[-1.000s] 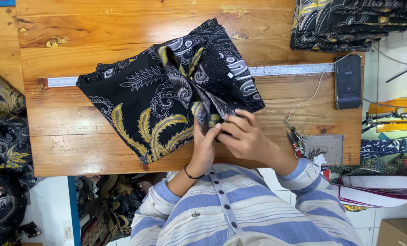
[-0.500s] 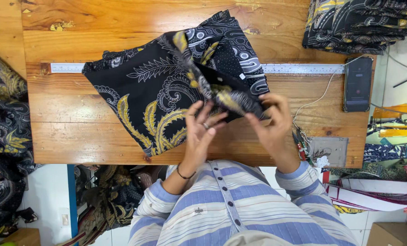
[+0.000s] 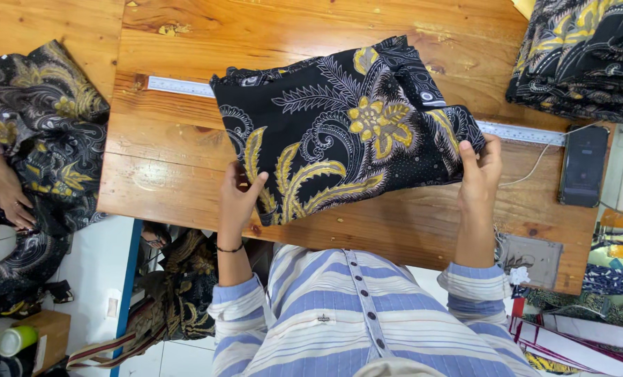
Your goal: The person folds a piece of black fabric with yellow floral patterns on a wooden table, aligning edges and smoothing the surface. The person stacks the folded fabric with other similar pieces on the table.
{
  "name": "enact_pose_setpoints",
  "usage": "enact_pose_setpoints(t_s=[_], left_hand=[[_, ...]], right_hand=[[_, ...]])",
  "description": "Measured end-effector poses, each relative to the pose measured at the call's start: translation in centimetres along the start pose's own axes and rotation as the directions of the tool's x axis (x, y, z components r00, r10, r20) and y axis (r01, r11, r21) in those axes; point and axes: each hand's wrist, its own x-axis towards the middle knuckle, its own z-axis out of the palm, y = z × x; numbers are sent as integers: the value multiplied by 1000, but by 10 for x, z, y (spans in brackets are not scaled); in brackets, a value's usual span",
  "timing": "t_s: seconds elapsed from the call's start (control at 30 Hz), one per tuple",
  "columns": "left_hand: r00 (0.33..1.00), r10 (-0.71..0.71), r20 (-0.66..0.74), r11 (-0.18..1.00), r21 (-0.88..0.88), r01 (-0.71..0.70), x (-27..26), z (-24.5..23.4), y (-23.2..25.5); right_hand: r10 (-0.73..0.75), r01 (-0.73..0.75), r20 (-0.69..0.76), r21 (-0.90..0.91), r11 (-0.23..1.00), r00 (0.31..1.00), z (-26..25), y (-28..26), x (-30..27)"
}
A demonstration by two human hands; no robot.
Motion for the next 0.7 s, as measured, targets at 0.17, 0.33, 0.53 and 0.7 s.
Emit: enact_pose_setpoints(t_s=[0.17, 0.33, 0.53, 0.7], left_hand=[[960, 275, 42, 943, -204, -262, 22, 7, 15], [975, 222, 12, 901, -385, -200, 47, 4, 45], [863, 498, -83, 772, -411, -485, 178, -53, 109], [811, 560, -168, 758, -292, -583, 275, -80, 111]], right_hand=[[-64, 65, -29, 38, 997, 998, 23, -21, 3], [-138, 140, -25, 104, 985, 990, 35, -63, 27], [-254, 229, 83, 231, 946, 964, 84, -132, 109], [-288, 297, 188, -24, 954, 939, 82, -145, 152]])
